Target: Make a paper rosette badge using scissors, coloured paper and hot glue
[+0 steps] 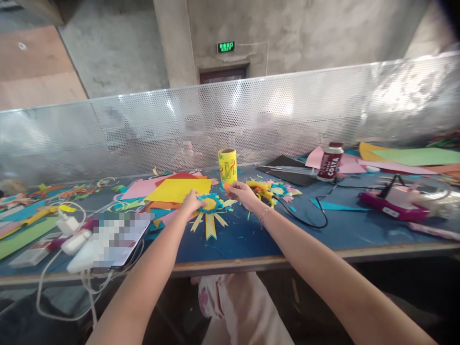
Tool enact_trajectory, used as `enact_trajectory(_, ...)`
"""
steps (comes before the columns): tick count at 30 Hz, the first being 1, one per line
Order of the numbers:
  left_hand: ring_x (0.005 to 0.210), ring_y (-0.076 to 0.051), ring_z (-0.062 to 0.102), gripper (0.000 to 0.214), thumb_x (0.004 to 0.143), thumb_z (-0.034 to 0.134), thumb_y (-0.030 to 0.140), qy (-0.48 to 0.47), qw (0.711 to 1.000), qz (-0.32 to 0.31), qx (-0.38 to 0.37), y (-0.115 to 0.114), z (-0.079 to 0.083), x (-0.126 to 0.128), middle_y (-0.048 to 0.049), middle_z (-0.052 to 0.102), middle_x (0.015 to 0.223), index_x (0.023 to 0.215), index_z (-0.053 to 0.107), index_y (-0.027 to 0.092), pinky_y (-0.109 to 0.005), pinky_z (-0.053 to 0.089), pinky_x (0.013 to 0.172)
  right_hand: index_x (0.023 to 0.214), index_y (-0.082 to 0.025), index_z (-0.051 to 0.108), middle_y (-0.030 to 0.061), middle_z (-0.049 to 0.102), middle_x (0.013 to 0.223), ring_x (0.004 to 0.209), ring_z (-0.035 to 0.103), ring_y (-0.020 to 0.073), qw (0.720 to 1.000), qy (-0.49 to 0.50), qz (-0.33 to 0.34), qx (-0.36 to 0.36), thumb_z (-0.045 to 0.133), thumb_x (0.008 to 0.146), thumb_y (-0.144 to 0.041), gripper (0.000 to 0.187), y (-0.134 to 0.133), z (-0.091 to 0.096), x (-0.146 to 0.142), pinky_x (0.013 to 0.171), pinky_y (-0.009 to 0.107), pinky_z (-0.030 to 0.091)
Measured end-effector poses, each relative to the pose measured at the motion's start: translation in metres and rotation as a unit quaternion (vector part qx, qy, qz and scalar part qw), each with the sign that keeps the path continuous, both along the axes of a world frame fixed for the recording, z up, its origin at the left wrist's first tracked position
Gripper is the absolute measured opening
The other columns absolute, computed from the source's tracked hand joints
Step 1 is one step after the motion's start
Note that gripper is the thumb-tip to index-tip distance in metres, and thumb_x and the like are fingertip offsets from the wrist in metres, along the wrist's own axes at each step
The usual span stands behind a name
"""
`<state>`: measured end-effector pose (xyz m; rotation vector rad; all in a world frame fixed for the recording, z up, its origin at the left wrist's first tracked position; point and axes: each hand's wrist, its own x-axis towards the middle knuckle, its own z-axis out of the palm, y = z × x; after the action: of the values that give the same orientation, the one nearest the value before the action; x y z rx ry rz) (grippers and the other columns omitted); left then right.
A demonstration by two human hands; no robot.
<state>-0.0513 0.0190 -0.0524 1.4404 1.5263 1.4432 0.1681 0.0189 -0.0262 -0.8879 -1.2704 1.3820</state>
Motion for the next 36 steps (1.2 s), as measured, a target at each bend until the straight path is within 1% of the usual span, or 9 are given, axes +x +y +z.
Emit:
enact_trajectory(4,0.082,-0.017,0.059,0.063,0.033,0.081,0.006,0.014,0.999,0.045,0.002,-0.001,0.007,0.008,-0.0026,0.06,0.088,0.087,0.051,0.019,-0.028,0.044,0.076,0.07,-0.019,0.049,-0.0038,0.058,0.063,0.061,0.064,0.0115,1.0,0.02,-0.008,0.01,0.073,0.065,-0.02,0.024,0.004,-0.002,0.003,0.057,0.022,0.052)
enact_trajectory(8,0.079,-0.015,0.06,0.062,0.042,0.081,0.011,-0.097,0.993,0.036,0.053,-0.003,0.016,0.013,-0.0056,0.061,0.097,0.097,0.054,0.018,-0.025,0.046,0.07,0.079,-0.021,0.047,-0.0056,0.058,0.067,0.06,0.065,0.0104,0.998,0.044,-0.034,0.017,0.069,0.067,-0.018,0.026,0.006,0.0,0.007,0.061,0.023,0.054)
enact_trajectory(10,0.075,-0.014,0.061,0.052,0.046,0.08,0.016,-0.159,0.985,0.004,0.071,-0.007,0.022,0.015,-0.0047,0.063,0.091,0.093,0.057,0.016,-0.024,0.047,0.067,0.083,-0.022,0.045,-0.0051,0.06,0.07,0.06,0.065,0.0104,0.997,0.053,-0.047,0.011,0.067,0.069,-0.016,0.027,0.006,0.001,0.008,0.064,0.025,0.055)
enact_trajectory(14,0.063,-0.013,0.06,0.032,0.05,0.079,0.021,-0.264,0.958,-0.093,0.066,-0.017,0.033,0.018,-0.0019,0.062,0.071,0.073,0.058,0.014,-0.024,0.047,0.062,0.083,-0.021,0.047,-0.0051,0.06,0.068,0.058,0.065,0.0098,0.997,0.057,-0.055,-0.001,0.063,0.071,-0.01,0.023,0.004,0.002,0.007,0.063,0.024,0.055)
enact_trajectory(17,0.061,-0.012,0.06,0.031,0.048,0.08,0.018,-0.308,0.943,-0.106,0.065,-0.02,0.036,0.02,-0.0008,0.063,0.068,0.07,0.057,0.014,-0.024,0.048,0.061,0.078,-0.019,0.051,-0.0038,0.06,0.066,0.058,0.064,0.0094,0.998,0.042,-0.037,-0.008,0.064,0.071,-0.008,0.018,0.002,0.001,0.003,0.063,0.023,0.055)
enact_trajectory(23,0.064,-0.013,0.061,0.03,0.051,0.079,0.02,-0.31,0.941,-0.12,0.056,-0.018,0.033,0.024,-0.0014,0.065,0.07,0.071,0.058,0.015,-0.024,0.048,0.063,0.073,-0.019,0.055,-0.0003,0.066,0.071,0.07,0.068,0.0133,0.998,0.042,0.03,-0.021,0.069,0.069,-0.011,0.016,-0.005,-0.003,-0.006,0.073,0.028,0.057)
enact_trajectory(27,0.067,-0.014,0.062,0.029,0.051,0.078,0.02,-0.302,0.944,-0.126,0.053,-0.021,0.035,0.025,-0.0024,0.066,0.073,0.072,0.057,0.015,-0.024,0.048,0.063,0.072,-0.018,0.054,0.0009,0.066,0.073,0.072,0.068,0.0152,0.998,0.053,0.038,-0.025,0.072,0.067,-0.011,0.02,-0.007,-0.005,-0.008,0.078,0.03,0.057)
enact_trajectory(31,0.074,-0.016,0.064,0.033,0.054,0.079,0.023,-0.294,0.945,-0.133,0.048,-0.022,0.036,0.024,-0.0048,0.068,0.083,0.081,0.06,0.015,-0.025,0.049,0.065,0.075,-0.018,0.054,0.0032,0.067,0.08,0.074,0.069,0.0157,0.998,0.045,0.052,-0.015,0.073,0.067,-0.015,0.021,-0.004,-0.007,-0.006,0.075,0.03,0.057)
enact_trajectory(36,0.077,-0.015,0.064,0.035,0.056,0.079,0.023,-0.298,0.941,-0.154,0.04,-0.023,0.035,0.023,-0.0049,0.068,0.088,0.087,0.062,0.015,-0.026,0.05,0.07,0.074,-0.019,0.055,0.0026,0.067,0.077,0.07,0.068,0.0148,0.998,0.022,0.049,-0.027,0.075,0.065,-0.015,0.022,-0.003,-0.006,-0.006,0.064,0.025,0.057)
